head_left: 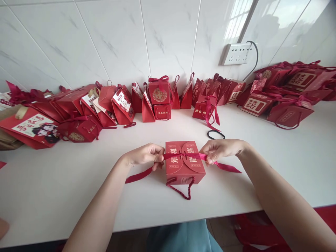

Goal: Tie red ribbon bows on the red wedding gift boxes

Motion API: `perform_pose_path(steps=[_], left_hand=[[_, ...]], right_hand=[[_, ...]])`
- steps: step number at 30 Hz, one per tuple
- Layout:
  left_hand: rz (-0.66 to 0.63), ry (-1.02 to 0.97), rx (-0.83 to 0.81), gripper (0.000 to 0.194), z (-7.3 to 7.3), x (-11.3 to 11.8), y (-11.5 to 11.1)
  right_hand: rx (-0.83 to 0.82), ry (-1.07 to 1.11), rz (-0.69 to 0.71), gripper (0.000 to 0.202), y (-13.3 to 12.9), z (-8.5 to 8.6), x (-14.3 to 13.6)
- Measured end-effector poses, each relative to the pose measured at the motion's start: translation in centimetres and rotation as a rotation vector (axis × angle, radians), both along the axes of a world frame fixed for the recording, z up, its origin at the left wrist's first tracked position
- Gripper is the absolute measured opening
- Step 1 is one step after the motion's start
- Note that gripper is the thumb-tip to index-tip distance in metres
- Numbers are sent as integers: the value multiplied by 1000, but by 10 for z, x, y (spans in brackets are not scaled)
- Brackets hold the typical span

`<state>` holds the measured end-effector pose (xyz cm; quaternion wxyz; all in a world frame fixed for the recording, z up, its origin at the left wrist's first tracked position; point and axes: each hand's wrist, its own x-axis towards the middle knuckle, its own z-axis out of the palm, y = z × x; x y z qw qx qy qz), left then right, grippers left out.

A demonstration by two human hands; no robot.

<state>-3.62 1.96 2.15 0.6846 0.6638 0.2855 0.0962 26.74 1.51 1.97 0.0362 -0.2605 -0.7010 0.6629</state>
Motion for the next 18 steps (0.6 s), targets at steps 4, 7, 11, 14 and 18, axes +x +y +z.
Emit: perform_pose_path(steps=[4, 7, 11, 14, 18], left_hand=[[-19, -15, -7, 44, -1, 1, 0], [-39, -32, -15, 42, -1, 2, -1], [-29, -49, -29, 41, -3, 0, 1], [-17, -80, -83, 39, -4, -4, 2], [-4, -148, -172, 32, 1, -5, -2]], right_hand=[[3, 2, 2, 44, 0, 1, -1], [8, -7, -3, 45, -2, 2, -2], [42, 0, -14, 45, -2, 3, -1], [137, 67, -89, 39, -4, 6, 0], [292, 318, -281, 31, -11, 12, -11]])
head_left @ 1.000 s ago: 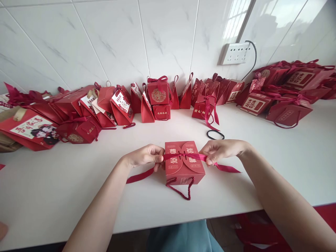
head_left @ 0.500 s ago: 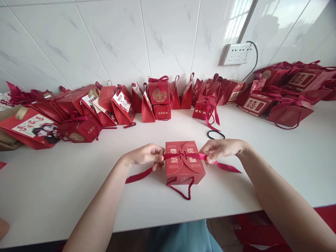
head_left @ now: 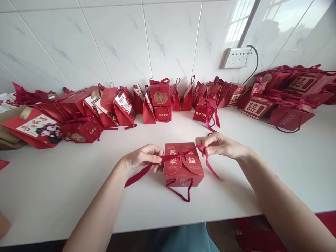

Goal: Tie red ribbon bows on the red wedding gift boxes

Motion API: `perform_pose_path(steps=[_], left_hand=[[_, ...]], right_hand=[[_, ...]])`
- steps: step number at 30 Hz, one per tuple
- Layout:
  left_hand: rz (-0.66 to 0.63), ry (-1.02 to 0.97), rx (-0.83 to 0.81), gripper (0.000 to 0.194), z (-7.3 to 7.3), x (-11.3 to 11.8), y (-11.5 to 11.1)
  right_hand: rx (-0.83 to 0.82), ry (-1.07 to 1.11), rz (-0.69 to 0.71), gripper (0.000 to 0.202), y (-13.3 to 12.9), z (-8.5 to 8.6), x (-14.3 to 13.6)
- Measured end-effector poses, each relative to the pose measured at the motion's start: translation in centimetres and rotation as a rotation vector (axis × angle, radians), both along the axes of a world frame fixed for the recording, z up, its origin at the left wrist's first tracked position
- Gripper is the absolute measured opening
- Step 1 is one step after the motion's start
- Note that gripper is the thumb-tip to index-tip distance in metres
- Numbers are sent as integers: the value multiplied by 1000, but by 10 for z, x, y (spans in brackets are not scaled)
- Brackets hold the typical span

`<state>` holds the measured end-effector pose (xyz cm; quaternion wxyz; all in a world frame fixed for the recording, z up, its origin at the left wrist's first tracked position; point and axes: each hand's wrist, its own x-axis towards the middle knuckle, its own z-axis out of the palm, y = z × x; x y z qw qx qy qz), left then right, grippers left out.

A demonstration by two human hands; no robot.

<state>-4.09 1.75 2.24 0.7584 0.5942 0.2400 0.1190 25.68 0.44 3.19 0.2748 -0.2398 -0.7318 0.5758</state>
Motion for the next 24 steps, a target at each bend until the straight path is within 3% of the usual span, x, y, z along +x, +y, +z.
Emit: perform_pose_path(steps=[4, 9, 12, 15, 18, 22, 24], left_hand=[[-1, -61, -13, 23, 7, 8, -9], [-8, -6, -4, 27, 12, 13, -13], [23, 138, 70, 27, 21, 13, -18], [233, 290, 231, 23, 34, 16, -34], [445, 383, 507, 20, 46, 22, -54], [517, 582, 771, 20, 58, 27, -73], [501, 661, 899, 21, 62, 29, -76]], right_hand=[[127, 212, -263, 21, -13, 5, -25], [124, 107, -408, 18, -27, 3, -56], [159, 58, -456, 17, -31, 0, -66], [241, 0, -481, 18, -33, 0, -68], [297, -51, -469, 19, -33, 0, -66], [216, 7, -486, 12, -32, -4, -67], [146, 52, -498, 21, -31, -5, -67]])
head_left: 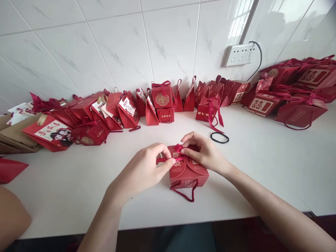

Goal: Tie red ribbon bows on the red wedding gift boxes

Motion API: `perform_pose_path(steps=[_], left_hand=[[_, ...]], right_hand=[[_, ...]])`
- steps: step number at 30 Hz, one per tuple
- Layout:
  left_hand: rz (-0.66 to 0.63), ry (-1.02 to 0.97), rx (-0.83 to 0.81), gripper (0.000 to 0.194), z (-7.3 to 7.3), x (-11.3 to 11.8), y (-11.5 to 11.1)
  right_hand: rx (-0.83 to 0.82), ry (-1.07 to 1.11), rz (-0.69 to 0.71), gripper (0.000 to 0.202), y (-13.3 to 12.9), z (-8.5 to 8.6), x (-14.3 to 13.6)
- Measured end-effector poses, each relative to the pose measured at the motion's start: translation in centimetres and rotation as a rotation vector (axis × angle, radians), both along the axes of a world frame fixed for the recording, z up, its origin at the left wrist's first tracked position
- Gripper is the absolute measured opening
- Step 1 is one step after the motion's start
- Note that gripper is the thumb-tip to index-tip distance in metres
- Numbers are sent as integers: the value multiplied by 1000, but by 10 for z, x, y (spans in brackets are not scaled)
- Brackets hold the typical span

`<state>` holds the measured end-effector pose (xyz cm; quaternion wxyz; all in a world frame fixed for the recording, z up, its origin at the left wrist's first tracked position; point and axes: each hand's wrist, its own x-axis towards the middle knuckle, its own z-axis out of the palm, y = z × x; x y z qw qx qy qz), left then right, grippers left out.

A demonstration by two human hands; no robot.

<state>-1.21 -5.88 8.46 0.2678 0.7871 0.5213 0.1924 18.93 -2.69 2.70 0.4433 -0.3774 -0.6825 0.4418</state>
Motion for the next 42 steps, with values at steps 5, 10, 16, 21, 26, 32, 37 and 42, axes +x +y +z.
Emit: perform_pose_path(steps=[5, 10, 16, 21, 26, 32, 37, 42], left_hand=[[-112, 32, 232, 15, 9, 7, 5], [-191, -2, 176, 13, 12, 16, 21], [-227, -295, 120, 21, -12, 22, 52], [-99, -638, 25, 30, -42, 20, 60], [-69, -717, 28, 32, -50, 20, 57], [-95, -789, 97, 30, -46, 32, 49], [-32, -772, 61, 31, -52, 35, 50], [-44, -752, 17, 29, -55, 32, 52]], right_hand=[[-103, 7, 57, 25, -1, 2, 1], [-53, -25, 71, 14, 0, 2, 2], [-69, -4, 85, 18, 1, 1, 3], [-71, 4, 105, 23, 2, 1, 5], [-68, -6, 100, 26, 0, 0, 6], [-76, -31, 100, 30, -2, 4, 5], [-78, 3, 125, 30, -1, 4, 5], [-105, 126, 107, 30, -1, -3, 4]])
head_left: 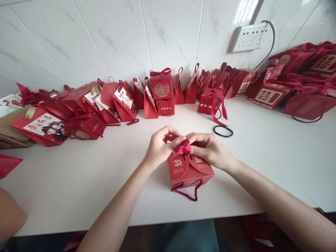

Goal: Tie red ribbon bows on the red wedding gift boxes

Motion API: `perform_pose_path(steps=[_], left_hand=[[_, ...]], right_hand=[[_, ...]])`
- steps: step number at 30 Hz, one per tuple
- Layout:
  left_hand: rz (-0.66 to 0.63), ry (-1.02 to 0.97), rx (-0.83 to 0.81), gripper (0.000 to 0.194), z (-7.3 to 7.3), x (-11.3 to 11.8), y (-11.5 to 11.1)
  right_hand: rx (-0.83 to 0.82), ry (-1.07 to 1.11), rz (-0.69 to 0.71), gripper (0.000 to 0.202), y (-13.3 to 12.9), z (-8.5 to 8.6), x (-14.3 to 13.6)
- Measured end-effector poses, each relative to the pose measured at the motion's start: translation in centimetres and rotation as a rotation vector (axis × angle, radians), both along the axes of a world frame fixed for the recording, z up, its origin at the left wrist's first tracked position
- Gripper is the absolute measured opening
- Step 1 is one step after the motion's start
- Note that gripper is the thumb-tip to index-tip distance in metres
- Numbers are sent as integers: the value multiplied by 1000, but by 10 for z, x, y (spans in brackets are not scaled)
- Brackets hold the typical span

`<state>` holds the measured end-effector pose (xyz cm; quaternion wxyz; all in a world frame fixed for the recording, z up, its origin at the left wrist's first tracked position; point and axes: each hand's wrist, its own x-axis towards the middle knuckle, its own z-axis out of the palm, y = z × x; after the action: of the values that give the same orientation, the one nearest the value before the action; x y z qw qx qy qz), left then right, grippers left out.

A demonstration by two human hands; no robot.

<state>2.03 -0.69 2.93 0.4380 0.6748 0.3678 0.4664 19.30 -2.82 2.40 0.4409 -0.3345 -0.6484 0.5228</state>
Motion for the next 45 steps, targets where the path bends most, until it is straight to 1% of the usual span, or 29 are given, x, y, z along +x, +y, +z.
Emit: perform_pose_path(steps=[4, 7, 10, 14, 18, 22, 24, 27, 31, 34, 36, 37, 38, 39, 40, 41, 42, 43, 45], left_hand=[[-37, 25, 37, 25, 1, -2, -1], [-100, 73, 12, 22, 1, -3, -2], [-152, 126, 10, 15, 0, -6, -1], [-194, 174, 68, 5, 2, -14, 2], [-199, 201, 124, 5, 4, -19, 4], [-222, 224, 139, 6, 6, -20, 3], [-262, 224, 108, 8, 8, -20, 2], [-329, 173, 8, 16, 11, -18, -1], [-304, 189, -152, 24, 14, -15, -3], [-309, 207, -205, 26, 14, -14, -3], [-318, 183, -231, 24, 13, -14, -2], [-320, 175, -243, 23, 13, -15, -2], [-313, 172, -250, 22, 12, -16, -1], [-302, 173, -248, 21, 12, -16, 0], [-291, 176, -239, 21, 12, -17, 0], [-284, 175, -227, 21, 12, -17, 0], [-287, 170, -217, 22, 13, -17, 0], [-297, 164, -211, 23, 13, -17, 0], [-332, 162, -209, 22, 14, -17, -1]], right_hand=[[-53, 73, -30, 28, -1, -2, -1], [-130, 97, -15, 29, -1, -1, 0], [-130, 107, -9, 29, -1, -1, 0], [-154, 148, 27, 27, -1, -4, -1], [-191, 177, 49, 26, -1, -5, -2], [-178, 157, 20, 26, -2, -3, -2], [-187, 144, 6, 27, -2, -3, -2], [-188, 129, -11, 30, -2, -3, -2], [-147, 90, -48, 30, -2, -3, -2], [-98, 48, -69, 30, -1, -5, -1], [-58, 32, -51, 31, -1, -5, 3], [-25, 20, -22, 33, -1, -5, 6], [19, -6, 24, 40, -1, -4, 9], [73, -49, 83, 52, -1, -3, 13], [132, -109, 140, 69, -2, -1, 16], [184, -180, 185, 86, -4, 2, 19], [220, -250, 217, 99, -5, 4, 22], [241, -309, 234, 104, -6, 6, 23], [249, -365, 239, 98, -9, 10, 24]])
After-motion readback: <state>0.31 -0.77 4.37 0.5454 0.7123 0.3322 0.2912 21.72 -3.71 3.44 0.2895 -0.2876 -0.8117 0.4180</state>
